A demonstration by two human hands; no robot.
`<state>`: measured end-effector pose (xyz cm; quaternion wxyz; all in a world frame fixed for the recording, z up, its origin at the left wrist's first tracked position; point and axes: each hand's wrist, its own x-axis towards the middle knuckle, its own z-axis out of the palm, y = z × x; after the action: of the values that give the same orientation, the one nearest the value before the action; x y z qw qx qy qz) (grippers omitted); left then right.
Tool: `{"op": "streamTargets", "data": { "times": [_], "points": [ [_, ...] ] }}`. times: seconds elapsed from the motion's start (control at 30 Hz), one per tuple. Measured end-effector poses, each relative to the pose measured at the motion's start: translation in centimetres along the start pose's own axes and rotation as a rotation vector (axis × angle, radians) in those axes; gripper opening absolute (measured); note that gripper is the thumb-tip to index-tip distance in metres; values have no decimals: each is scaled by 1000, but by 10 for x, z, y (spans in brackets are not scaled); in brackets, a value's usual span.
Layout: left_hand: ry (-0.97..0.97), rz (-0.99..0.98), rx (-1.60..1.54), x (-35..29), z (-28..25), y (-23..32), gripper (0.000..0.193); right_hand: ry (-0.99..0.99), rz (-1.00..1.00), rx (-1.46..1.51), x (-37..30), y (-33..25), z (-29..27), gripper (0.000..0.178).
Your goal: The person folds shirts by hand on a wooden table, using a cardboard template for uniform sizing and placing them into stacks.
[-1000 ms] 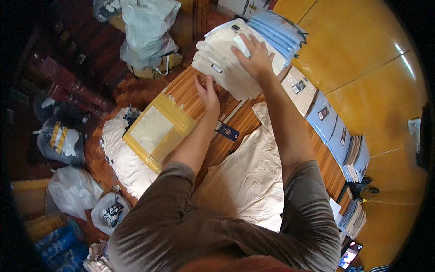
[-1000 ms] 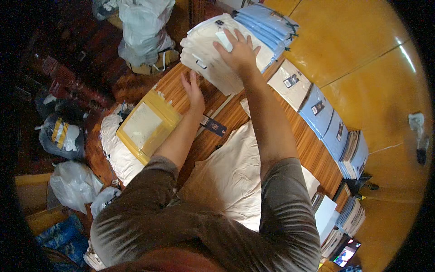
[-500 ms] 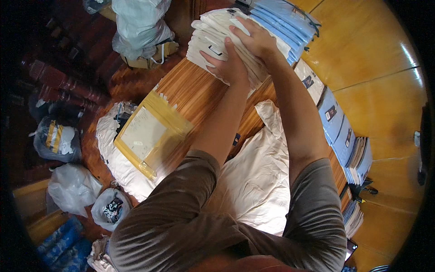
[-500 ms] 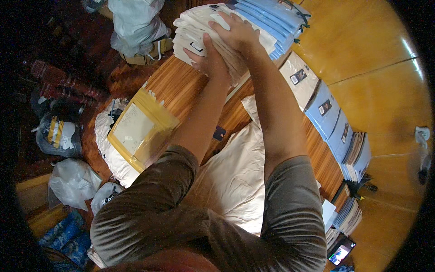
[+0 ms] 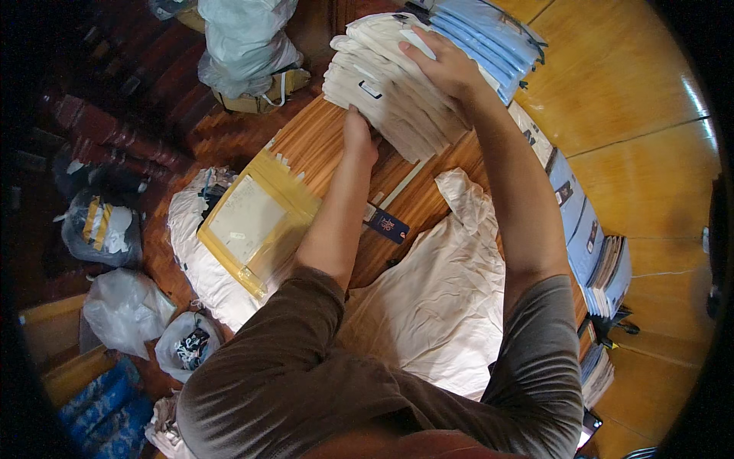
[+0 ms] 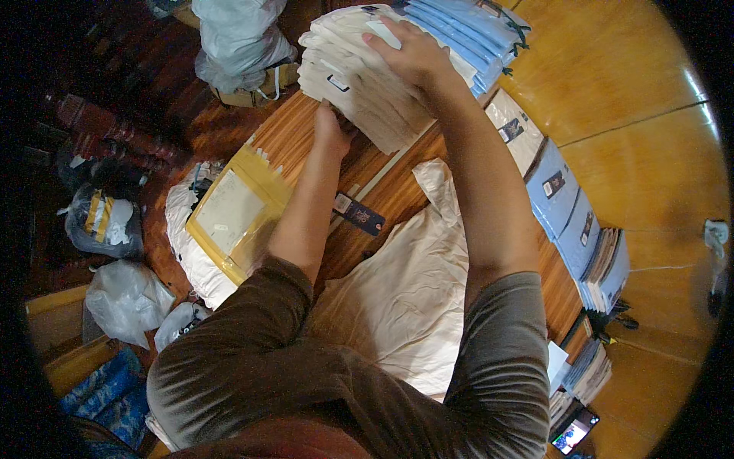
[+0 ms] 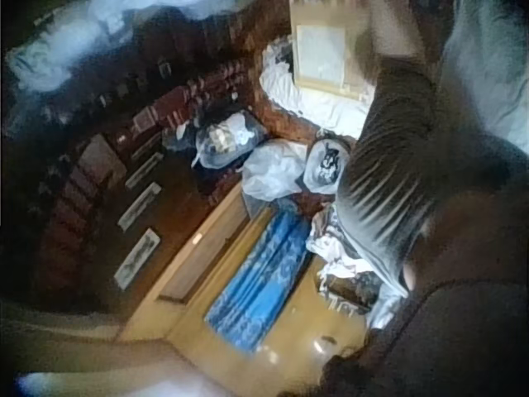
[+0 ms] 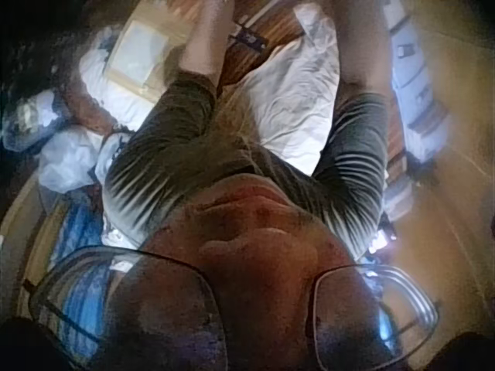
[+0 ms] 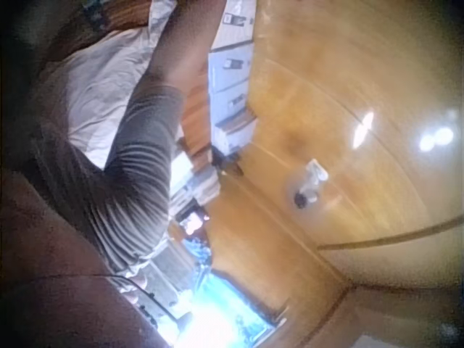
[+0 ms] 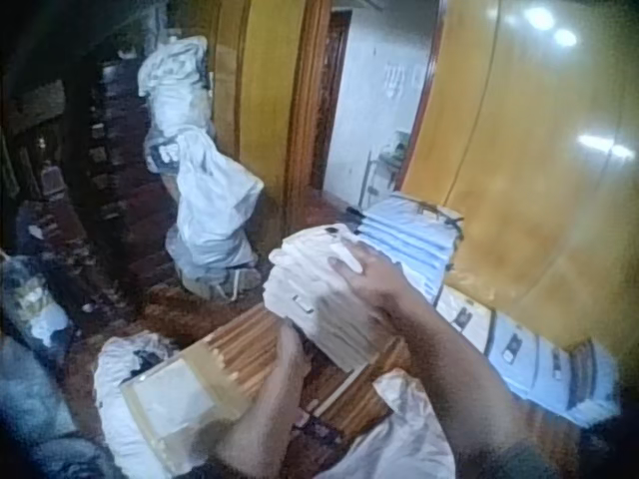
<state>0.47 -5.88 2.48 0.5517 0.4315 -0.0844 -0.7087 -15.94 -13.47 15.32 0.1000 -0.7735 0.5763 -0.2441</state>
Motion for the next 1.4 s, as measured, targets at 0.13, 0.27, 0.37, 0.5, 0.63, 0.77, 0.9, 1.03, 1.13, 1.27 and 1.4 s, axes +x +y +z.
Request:
{"op": "streamTargets", "data": {
  "times": [0.13, 0.27, 0.37, 0.5, 0.63, 0.77, 0.9, 1.03, 1.13, 1.27, 1.4],
  "points": [
    [-65, 62, -134, 9, -2, -4, 52, 5, 36, -101, 0, -11, -7, 93],
    [49, 43, -218, 12, -9, -24, 44, 11, 12, -54, -1, -2, -9, 93],
    [34, 99, -126, 46, -38, -46, 39, 3, -33, -22, 3, -1, -6, 92],
    [40, 128, -122, 49, -42, -45, 28, 18, -40, -7, -3, 0, -8, 90],
    [47, 191, 76, 36, -38, -36, 23, 17, -46, -6, -4, 2, -8, 87],
    [2, 232, 167, 30, -34, -28, 28, 16, -49, -15, -5, 3, -9, 86],
    [-65, 274, 169, 28, -30, -21, 36, 12, -50, -24, -6, 2, -8, 85],
    [-123, 253, 93, 27, -41, -27, 30, -1, -47, -28, -6, 2, -8, 86],
    [-153, 267, 115, 27, -42, -27, 28, -2, -39, -18, -5, 1, -9, 86],
    [-137, 270, 137, 26, -38, -26, 27, -4, -16, -64, -6, -4, -12, 84],
    [-49, 302, 275, 26, -26, -26, 25, 79, -30, -105, -22, -23, -23, 80]
  ]
}}
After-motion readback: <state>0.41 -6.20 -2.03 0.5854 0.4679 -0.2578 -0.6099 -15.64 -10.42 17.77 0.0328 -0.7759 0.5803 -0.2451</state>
